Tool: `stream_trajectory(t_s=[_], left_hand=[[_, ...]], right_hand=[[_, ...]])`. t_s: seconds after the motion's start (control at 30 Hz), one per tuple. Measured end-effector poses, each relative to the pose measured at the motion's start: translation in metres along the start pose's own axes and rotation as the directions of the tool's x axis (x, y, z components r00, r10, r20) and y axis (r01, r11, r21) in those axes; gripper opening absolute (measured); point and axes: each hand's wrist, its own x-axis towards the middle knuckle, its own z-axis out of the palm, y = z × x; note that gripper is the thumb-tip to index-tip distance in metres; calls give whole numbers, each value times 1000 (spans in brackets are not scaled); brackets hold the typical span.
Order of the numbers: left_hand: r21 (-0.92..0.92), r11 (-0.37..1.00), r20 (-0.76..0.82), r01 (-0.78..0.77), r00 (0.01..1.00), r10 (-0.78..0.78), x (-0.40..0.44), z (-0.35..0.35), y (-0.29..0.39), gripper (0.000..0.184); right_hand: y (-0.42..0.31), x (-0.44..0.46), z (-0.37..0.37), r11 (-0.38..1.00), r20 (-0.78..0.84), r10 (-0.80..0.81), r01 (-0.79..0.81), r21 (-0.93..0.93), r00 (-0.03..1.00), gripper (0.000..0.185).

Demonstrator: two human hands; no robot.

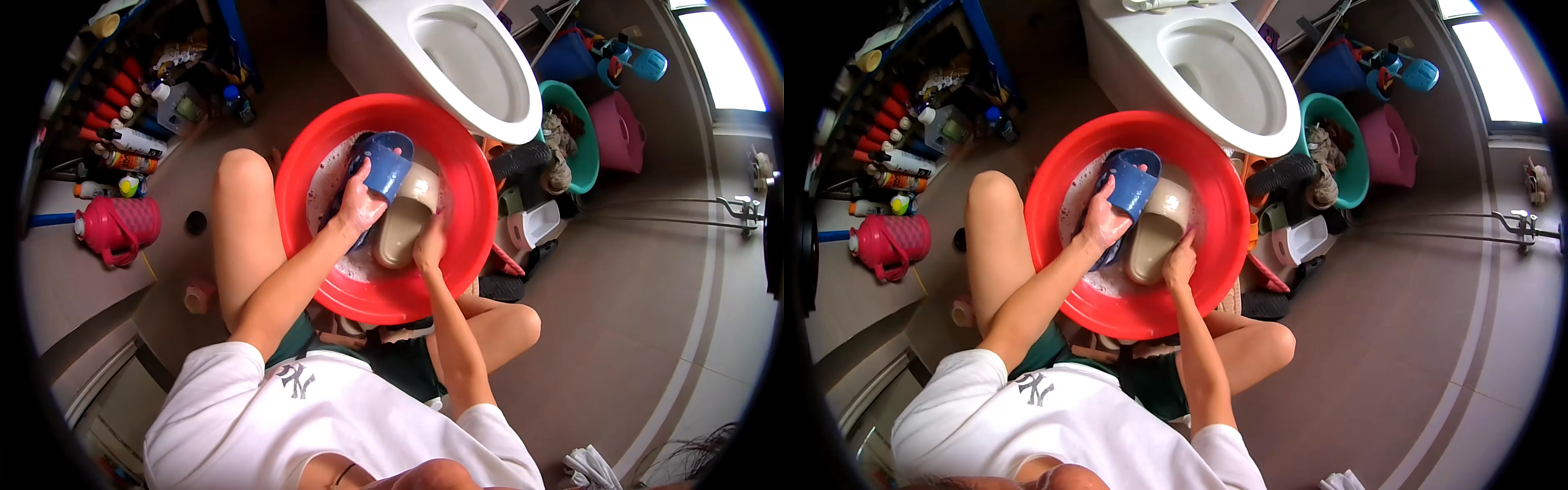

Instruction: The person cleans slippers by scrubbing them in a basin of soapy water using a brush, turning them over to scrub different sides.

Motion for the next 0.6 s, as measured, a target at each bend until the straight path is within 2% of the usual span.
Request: stream_trajectory(t_s=[0.03,0.1,0.13,0.17,0.2,0.23,0.27,0.33,0.37,0.4,0.47,0.5,0.53,0.6], left_hand=[[30,1000,12,2,1000,-2,0,1,1,55],[85,996,31,4,999,-7,-3,1,2,57],[179,983,30,35,999,-41,-3,-4,0,59],[451,890,65,-72,997,48,-2,-12,-3,60],[678,716,124,-168,986,114,-1,-17,-9,60],[839,478,206,-259,965,160,3,-22,-14,60],[831,501,197,-241,970,140,7,-27,-16,60],[635,747,115,-197,980,160,11,-25,-16,61],[514,839,74,-177,984,162,11,-22,-13,62],[492,866,20,-94,995,97,7,-13,-11,70],[383,922,22,-55,999,50,7,-19,-8,77],[326,945,28,-34,999,26,8,-20,-6,80],[348,937,5,-16,1000,15,4,-13,-5,88],[330,944,-6,24,1000,-23,0,-17,1,89]], right_hand=[[-2,11,10,997,-175,-59,66,35,983,71],[-5,20,14,997,-233,15,5,83,972,69],[-28,14,-10,987,-113,141,-131,89,984,67],[-41,7,-25,960,9,270,-270,76,963,65],[-33,3,-23,946,-9,249,-241,218,969,62],[-25,1,-21,914,-36,225,-199,353,974,59],[-17,-2,-19,866,-64,201,-147,478,978,56],[-74,-31,-79,729,120,292,-302,615,949,51],[-76,-41,-78,753,77,207,-210,624,975,50],[-79,-47,-73,797,9,75,-66,601,997,49],[-87,-49,-63,834,-73,-148,164,527,986,46],[-108,-49,-74,841,-57,-234,232,490,970,46],[-118,-43,-73,836,-60,-285,279,473,957,47],[-138,-27,-79,918,60,-346,324,228,936,46]])
